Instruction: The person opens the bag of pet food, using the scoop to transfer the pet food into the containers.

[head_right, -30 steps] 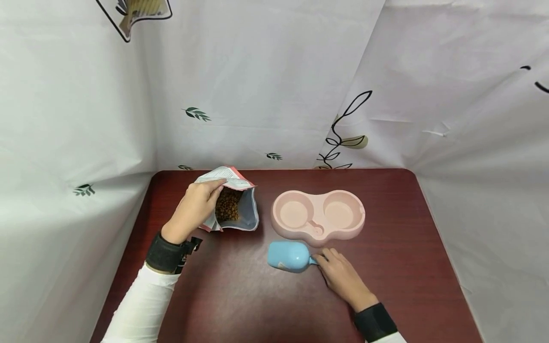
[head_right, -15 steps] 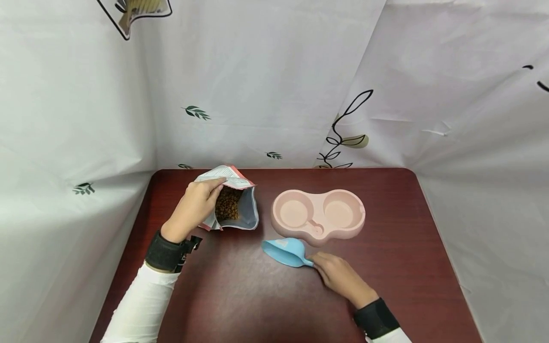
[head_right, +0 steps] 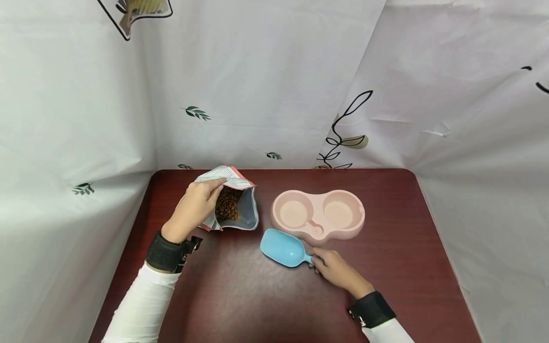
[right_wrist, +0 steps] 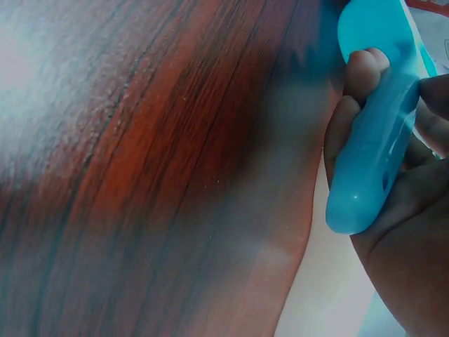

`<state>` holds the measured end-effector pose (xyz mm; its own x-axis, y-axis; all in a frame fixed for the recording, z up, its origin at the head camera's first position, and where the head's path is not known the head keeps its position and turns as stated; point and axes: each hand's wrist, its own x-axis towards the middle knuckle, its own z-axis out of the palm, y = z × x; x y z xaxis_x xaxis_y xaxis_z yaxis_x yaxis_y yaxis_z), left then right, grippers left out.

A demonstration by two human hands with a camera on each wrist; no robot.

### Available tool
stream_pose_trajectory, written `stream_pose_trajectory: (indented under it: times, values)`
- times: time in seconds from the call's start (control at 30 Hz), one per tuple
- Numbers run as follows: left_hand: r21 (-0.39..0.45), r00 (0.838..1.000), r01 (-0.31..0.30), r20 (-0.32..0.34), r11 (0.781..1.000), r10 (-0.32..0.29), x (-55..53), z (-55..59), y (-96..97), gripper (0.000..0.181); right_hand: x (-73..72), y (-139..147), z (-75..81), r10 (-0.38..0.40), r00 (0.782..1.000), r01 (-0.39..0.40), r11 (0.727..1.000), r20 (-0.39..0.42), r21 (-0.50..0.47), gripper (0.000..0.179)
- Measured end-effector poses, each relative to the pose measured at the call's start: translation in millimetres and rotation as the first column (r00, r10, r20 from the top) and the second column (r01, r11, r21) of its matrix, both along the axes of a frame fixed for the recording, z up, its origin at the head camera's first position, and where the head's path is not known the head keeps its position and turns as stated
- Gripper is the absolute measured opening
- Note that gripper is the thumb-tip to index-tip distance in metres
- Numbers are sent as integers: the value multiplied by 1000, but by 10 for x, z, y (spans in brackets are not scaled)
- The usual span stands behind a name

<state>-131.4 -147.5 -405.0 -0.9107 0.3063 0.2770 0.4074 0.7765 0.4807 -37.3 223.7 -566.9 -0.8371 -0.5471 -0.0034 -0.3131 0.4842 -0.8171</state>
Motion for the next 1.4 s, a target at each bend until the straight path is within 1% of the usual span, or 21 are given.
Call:
stream_pose_trajectory:
  times: [0.07,0.17,0.33,0.47,0.63,0.73,0.8,0.83,0.9,0.97,1.03,1.13,1.2,1.3,1.4]
  values:
    - [1,1000,2,-2,1000,-2,-6,2,4,28,-13,-3,2,-14,999,14,1000,34,3,15]
    - [1,1000,3,-1,1000,-3,-15,5,9,28,-33,-5,-1,-13,998,12,1000,69,7,12]
    - [3,1000,0,1,1000,0,-29,9,12,28,-70,4,-43,19,993,-18,1000,115,-9,14]
    - [3,1000,-3,-5,1000,3,-36,11,14,27,-94,10,-64,55,986,-47,998,157,-50,19]
    - [-7,1000,-10,-7,1000,10,-27,-10,13,27,-79,4,-1,97,969,-71,990,227,-120,26]
    - [-11,1000,-16,-11,1000,16,-15,-17,15,27,-64,-3,81,96,971,-68,989,218,-134,27]
    - [-12,1000,-18,-19,1000,18,-5,-22,19,27,-55,-12,154,73,980,-50,991,187,-128,24]
    - [-14,1000,-18,-22,1000,18,-2,-23,22,27,-57,-16,198,56,987,-38,993,153,-115,21]
    - [-15,1000,-14,-27,1000,14,-2,-25,25,27,-68,-24,300,12,997,-6,997,70,-82,15]
    - [-18,1000,-9,-30,1000,8,0,-26,28,27,-92,-30,414,-31,999,30,999,-26,-42,11]
    - [-23,999,-5,-32,1000,4,1,-32,33,27,-120,-29,534,-67,991,67,998,-115,0,11]
    - [-31,1000,-5,-31,1000,4,7,-36,41,27,-162,-33,723,-89,974,100,994,-206,44,11]
    - [-37,999,-9,-33,999,8,9,-37,49,27,-182,-46,846,-89,965,108,992,-246,66,12]
    - [-46,999,-13,-32,999,11,13,-26,59,26,-215,-96,1018,-73,952,105,990,-297,94,18]
    - [-48,999,-11,-31,999,9,20,-15,71,26,-254,-170,1149,-42,938,91,987,-343,129,16]
